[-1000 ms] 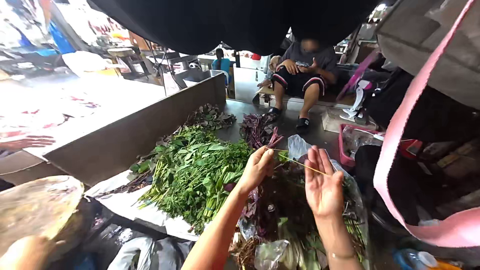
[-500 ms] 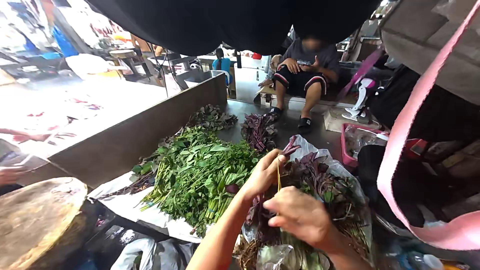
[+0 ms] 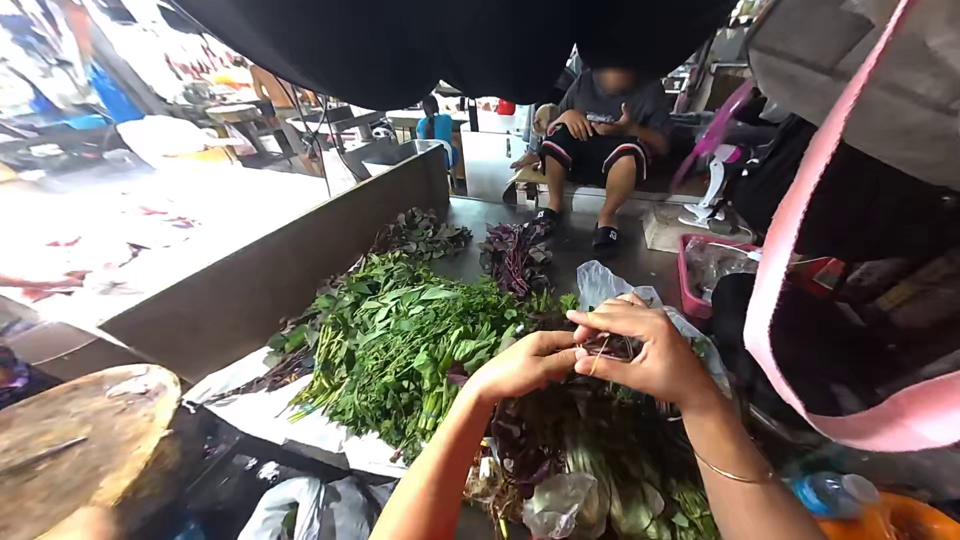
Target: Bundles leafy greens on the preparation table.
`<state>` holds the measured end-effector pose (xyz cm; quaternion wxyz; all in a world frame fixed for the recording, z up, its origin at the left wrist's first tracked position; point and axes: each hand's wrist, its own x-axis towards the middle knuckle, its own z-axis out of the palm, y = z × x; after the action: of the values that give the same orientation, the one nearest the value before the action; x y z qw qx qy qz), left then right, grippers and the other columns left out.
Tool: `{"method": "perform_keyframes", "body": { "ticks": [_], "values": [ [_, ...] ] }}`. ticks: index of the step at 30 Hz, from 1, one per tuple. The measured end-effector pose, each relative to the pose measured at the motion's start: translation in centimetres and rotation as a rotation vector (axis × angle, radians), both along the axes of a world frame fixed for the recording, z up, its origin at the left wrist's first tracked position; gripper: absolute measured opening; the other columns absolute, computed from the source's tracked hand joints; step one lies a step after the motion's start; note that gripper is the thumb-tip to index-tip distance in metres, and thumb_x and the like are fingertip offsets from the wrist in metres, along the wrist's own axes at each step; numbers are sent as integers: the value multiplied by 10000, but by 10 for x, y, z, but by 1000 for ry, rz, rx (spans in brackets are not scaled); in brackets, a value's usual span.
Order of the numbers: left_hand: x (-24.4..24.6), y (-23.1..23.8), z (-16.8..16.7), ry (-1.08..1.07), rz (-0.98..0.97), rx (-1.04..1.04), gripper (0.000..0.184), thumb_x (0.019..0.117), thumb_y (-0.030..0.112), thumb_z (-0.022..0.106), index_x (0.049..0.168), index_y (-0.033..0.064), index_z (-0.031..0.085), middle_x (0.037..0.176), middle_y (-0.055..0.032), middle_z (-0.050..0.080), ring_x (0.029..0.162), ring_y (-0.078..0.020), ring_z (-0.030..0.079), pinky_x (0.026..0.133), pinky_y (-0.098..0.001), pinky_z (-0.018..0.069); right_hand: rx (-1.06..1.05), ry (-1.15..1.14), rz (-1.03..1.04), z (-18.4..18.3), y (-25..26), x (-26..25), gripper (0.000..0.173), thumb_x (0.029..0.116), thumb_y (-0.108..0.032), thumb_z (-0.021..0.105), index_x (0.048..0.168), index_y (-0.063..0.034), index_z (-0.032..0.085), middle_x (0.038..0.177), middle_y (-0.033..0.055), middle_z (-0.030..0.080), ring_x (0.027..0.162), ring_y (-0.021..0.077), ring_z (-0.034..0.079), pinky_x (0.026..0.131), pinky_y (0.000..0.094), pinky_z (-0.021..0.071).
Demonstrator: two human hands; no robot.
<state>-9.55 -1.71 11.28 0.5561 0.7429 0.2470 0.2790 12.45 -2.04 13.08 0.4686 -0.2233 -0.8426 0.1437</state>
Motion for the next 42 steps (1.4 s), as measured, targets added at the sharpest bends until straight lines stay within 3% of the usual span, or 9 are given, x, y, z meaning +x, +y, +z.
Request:
{"method": "perform_keyframes", "body": {
  "ticks": [5,10,18,21,26,30,34,39,42],
  "values": [
    [3,-3,-13,56,-108,-51,251,1067,248,468,996,94,654,616,120,462,493,35,406,466,-140,345,-288,159,282,-23,16,11,570,885,-494,750,1249,-57,711,1006,-37,738,970,65,660,910,289,549],
    [17,5,-14,53,291,79,300,1079,210,442,1135,3,650,916,0,653,815,-22,607,800,-261,532,213,-255,-172,-11,-52,-34,312,972,-358,672,1135,-112,774,971,19,758,961,183,699,981,450,503],
    [15,-19,-23,-222,450,268,294,1092,172,396,1089,-18,620,773,33,588,633,-16,560,606,-200,519,-683,1087,317,-67,-30,-32,655,908,-464,720,1418,-82,567,1351,59,672,1224,182,655,1054,355,528],
    [16,-18,-23,-19,309,220,284,1077,209,446,1043,23,658,714,78,516,582,24,446,549,-163,397,-599,641,245,-56,2,-5,714,844,-509,773,1339,-18,616,1156,43,724,1059,149,685,949,343,566],
    [24,-8,-25,124,402,226,276,1044,165,495,1073,-19,699,909,-56,696,853,-52,645,839,-286,541,195,-223,-109,-18,-38,-25,227,1000,-273,638,1023,-114,798,936,26,770,937,160,715,983,446,510],
    [20,2,-28,-251,561,74,300,1089,178,379,978,45,624,683,67,527,571,-8,493,558,-191,458,9,427,94,-56,-56,-52,179,1030,-197,628,1129,-124,757,1098,47,766,1072,151,715,987,313,573],
    [15,2,-34,-441,470,25,270,1084,179,373,992,73,603,691,68,513,530,0,441,495,-164,398,-495,946,141,-59,-12,-37,465,917,-481,709,1293,-206,698,1265,-7,725,1147,147,693,982,336,569],
    [10,4,-24,3,212,34,263,1072,224,477,1015,60,675,692,91,518,549,20,437,513,-159,378,-401,273,209,-36,29,0,531,883,-354,769,1256,14,676,1068,47,731,980,126,688,894,320,583],
    [19,3,-18,95,271,88,180,1010,151,518,988,61,673,762,73,604,649,36,543,628,-186,490,94,-254,-108,-9,-3,-19,259,959,-304,654,1033,-111,811,901,10,758,884,132,699,936,418,510]
  ]
}}
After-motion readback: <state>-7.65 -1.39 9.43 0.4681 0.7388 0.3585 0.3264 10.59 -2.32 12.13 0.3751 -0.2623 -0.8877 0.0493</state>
